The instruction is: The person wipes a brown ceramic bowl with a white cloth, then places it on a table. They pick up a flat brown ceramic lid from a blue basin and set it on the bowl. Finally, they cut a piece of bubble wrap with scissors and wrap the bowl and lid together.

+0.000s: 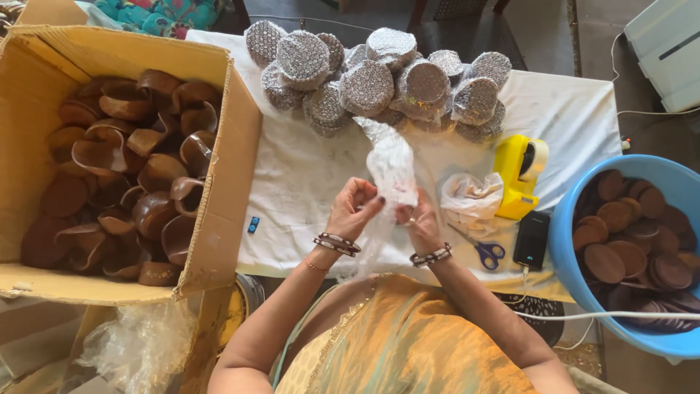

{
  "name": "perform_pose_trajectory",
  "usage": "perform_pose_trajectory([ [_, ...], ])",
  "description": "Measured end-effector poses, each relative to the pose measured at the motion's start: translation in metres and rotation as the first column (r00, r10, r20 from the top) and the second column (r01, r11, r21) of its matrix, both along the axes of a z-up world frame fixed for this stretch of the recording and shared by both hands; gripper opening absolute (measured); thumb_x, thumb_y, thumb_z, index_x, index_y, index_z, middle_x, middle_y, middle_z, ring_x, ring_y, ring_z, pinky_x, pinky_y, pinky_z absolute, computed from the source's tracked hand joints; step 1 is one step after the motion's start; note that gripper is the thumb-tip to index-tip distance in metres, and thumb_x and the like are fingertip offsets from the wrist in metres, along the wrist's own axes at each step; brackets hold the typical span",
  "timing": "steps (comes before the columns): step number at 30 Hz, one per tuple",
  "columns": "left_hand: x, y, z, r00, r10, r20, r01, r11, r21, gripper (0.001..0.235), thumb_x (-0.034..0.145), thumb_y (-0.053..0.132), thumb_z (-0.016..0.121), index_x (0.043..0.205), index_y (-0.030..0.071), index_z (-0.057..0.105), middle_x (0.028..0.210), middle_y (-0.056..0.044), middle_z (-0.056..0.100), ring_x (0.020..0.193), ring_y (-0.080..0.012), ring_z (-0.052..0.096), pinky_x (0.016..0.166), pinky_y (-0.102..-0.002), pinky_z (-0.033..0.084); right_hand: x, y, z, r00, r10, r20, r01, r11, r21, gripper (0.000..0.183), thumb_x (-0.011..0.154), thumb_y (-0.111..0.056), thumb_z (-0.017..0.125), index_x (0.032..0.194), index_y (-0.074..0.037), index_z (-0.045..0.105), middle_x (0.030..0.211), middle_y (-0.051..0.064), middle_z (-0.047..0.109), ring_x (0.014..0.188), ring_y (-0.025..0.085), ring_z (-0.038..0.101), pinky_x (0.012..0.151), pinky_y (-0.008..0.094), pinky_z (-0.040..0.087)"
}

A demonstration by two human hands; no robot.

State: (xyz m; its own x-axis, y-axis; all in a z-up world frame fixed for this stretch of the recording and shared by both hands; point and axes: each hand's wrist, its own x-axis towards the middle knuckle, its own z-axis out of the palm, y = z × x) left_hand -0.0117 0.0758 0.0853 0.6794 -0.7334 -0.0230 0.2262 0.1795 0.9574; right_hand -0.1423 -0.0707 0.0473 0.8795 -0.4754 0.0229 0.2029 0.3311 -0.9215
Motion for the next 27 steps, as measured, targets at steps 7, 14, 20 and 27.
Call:
perform_pose_trajectory([
  [7,0.023,0.006,-0.021,0.969,-0.023,-0.247,0.01,0.999,-0.054,0.055,0.073,-0.003,0.074,0.12,0.021,0.057,0.087,0.005,0.069,0.078,-0.0038,0.066,0.07,-0.02,0.056,0.009,-0.018,0.0,0.984,-0.076,-0.16,0.046,0.983,-0.18,0.029,0.098,-0.019,0.071,0.123,-0.004,0.07,0.099,0.001,0.072,0.084,0.006,0.062,0.072,0.024,0.053],
  [14,0.061,0.04,-0.042,0.95,-0.013,-0.311,-0.029,0.991,-0.132,0.018,0.09,-0.002,0.077,0.103,0.006,0.067,0.092,-0.001,0.071,0.082,-0.0096,0.066,0.074,-0.026,0.057,0.004,-0.062,-0.012,0.993,-0.103,-0.058,0.103,0.995,0.01,0.018,0.099,-0.008,0.071,0.115,0.002,0.07,0.099,0.004,0.073,0.085,0.009,0.068,0.078,0.027,0.057],
  [20,0.079,0.058,-0.044,0.866,0.009,-0.5,-0.104,0.981,-0.163,0.014,0.092,0.003,0.072,0.101,0.01,0.064,0.091,-0.005,0.075,0.084,-0.0167,0.073,0.067,-0.028,0.056,-0.001,-0.084,-0.014,0.99,-0.054,-0.131,0.087,0.961,0.262,0.015,0.101,-0.011,0.068,0.11,0.001,0.067,0.093,0.009,0.073,0.077,0.018,0.071,0.069,0.036,0.062],
  [27,0.085,0.061,-0.032,0.848,0.089,-0.522,-0.163,0.982,-0.098,0.015,0.094,0.007,0.072,0.107,0.011,0.067,0.088,-0.001,0.072,0.079,-0.0139,0.071,0.062,-0.025,0.055,0.005,-0.08,-0.018,0.981,-0.034,-0.19,0.086,0.958,0.274,0.024,0.094,-0.007,0.069,0.117,-0.001,0.065,0.099,0.01,0.074,0.08,0.02,0.074,0.073,0.041,0.065],
])
